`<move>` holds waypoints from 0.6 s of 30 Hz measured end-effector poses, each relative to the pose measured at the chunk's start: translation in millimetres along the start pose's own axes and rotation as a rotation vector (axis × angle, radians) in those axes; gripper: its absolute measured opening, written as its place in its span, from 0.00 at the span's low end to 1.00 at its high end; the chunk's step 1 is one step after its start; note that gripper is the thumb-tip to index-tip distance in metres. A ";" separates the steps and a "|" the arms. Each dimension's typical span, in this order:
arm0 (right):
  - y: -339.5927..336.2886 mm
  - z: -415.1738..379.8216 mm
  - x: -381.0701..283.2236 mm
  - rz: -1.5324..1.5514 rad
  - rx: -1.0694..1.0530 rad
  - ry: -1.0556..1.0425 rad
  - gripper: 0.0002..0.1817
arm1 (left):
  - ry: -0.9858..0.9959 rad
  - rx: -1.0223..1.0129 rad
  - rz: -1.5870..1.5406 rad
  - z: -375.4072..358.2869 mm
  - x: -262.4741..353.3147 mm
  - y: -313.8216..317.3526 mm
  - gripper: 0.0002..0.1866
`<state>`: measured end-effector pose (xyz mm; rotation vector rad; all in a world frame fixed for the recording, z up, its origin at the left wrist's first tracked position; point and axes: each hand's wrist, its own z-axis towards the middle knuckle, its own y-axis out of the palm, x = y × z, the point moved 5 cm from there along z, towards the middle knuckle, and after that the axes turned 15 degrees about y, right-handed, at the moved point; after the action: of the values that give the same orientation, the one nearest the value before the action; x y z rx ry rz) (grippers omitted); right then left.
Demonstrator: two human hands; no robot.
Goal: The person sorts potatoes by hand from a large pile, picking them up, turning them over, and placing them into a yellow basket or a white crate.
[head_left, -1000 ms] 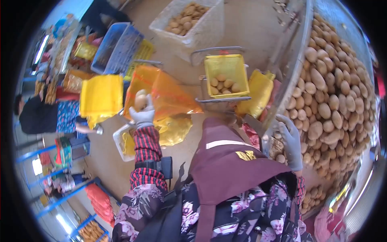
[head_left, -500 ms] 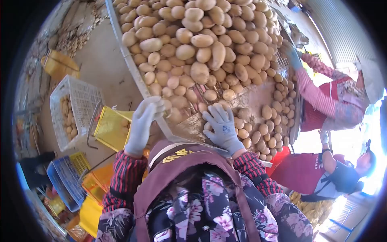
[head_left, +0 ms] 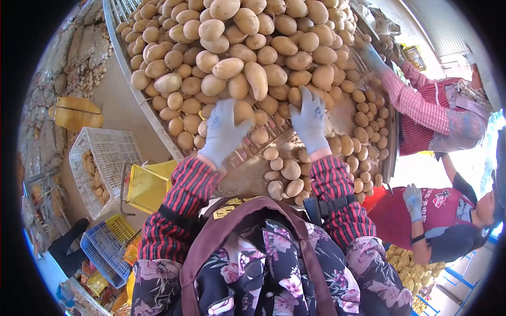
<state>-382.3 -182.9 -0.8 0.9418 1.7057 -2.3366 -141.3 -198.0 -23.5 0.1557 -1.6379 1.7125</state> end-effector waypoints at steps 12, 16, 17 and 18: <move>-20.8 -72.4 -102.2 0.954 -0.953 0.170 0.21 | -0.504 0.091 -2.247 -49.8 70.1 -29.6 0.29; -15.5 -96.0 -135.1 0.797 -0.964 0.011 0.19 | -0.468 0.232 -2.270 -81.9 63.2 -63.8 0.29; -16.1 -105.2 -147.9 0.695 -1.037 0.049 0.19 | -0.601 0.195 -2.411 -99.5 67.9 -71.3 0.29; -13.3 -115.7 -159.3 0.726 -1.100 -0.015 0.19 | -0.572 0.294 -2.363 -112.9 60.2 -66.9 0.29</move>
<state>-211.5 -118.1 73.6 0.9915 1.7976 -0.7528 -100.7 -77.4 44.7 1.8426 -0.3927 -0.1252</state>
